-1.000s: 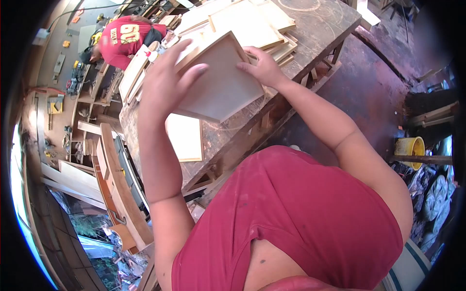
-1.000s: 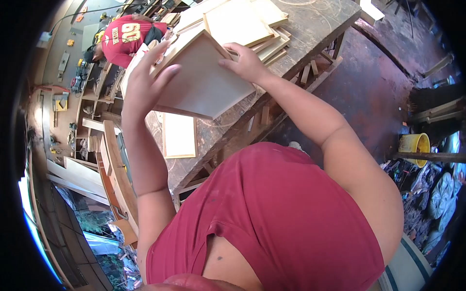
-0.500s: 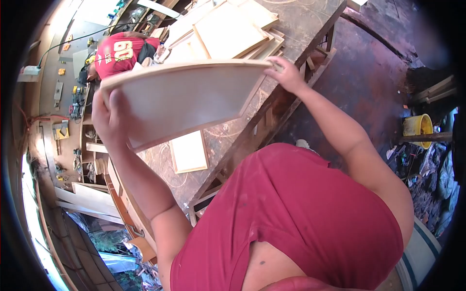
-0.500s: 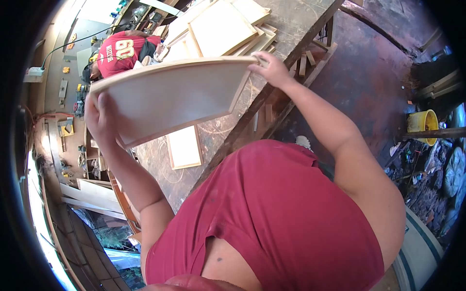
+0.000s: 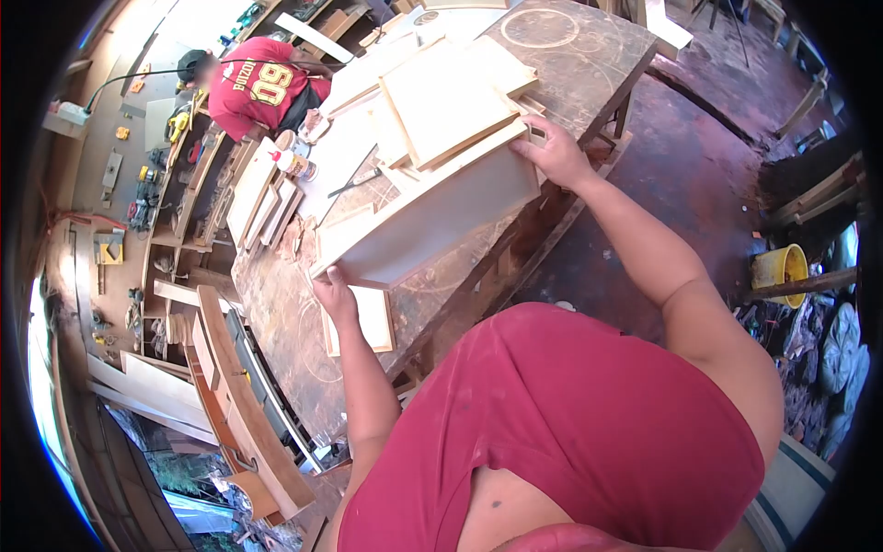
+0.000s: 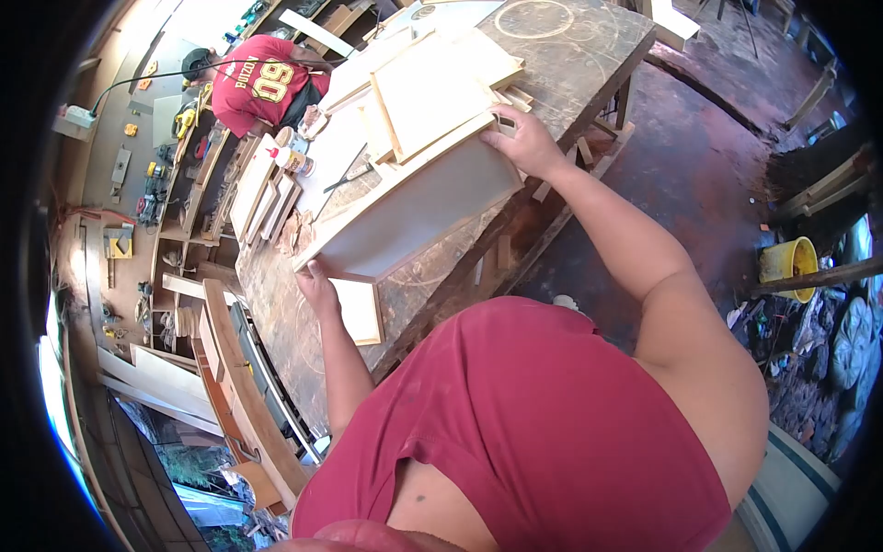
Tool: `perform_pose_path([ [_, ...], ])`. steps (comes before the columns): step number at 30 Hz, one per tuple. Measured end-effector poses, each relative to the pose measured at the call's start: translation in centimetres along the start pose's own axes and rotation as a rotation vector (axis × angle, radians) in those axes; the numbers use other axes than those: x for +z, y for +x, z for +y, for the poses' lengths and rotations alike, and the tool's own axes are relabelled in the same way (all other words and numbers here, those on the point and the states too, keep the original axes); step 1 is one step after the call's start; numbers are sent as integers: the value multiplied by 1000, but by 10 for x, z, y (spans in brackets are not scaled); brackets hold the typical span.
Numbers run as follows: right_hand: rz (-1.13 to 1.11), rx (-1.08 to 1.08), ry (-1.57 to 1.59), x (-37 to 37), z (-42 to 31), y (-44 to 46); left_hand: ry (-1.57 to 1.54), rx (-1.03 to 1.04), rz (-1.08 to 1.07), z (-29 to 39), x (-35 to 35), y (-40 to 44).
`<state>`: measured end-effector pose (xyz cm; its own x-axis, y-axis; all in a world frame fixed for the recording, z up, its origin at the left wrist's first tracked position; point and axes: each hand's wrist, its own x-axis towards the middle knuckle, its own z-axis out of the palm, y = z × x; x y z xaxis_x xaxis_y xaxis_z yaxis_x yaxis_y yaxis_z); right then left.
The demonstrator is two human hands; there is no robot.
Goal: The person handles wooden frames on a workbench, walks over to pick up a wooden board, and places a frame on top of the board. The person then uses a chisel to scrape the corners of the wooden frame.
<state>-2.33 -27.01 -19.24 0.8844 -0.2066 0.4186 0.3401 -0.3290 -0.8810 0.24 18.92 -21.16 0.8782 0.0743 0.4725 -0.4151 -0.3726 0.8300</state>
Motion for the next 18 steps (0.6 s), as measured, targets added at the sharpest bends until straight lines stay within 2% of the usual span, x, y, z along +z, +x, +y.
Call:
perform_pose_path([
  [4, -29, 0, 191, 14, 15, -3, -30, -99, -12, -15, -12, -8],
  [9, -27, -6, 97, 17, 25, -10, 50, -143, -65, -14, -19, -11],
  [12, -22, -4, 87, 17, 23, -12, 365, -71, -277, 34, -20, 1],
  [13, -18, 0, 98, 17, 22, -12, 363, -68, -282, 56, -12, 7],
  [15, 26, -15, 114, 19, 25, -13, 471, -15, -525, 95, 19, 19],
  [17, 62, -37, 130, 20, 26, -13, 430, 35, -746, 117, 70, 29],
  [18, 81, -30, 140, 20, 26, -15, 530, 122, -767, 125, 100, 30],
])
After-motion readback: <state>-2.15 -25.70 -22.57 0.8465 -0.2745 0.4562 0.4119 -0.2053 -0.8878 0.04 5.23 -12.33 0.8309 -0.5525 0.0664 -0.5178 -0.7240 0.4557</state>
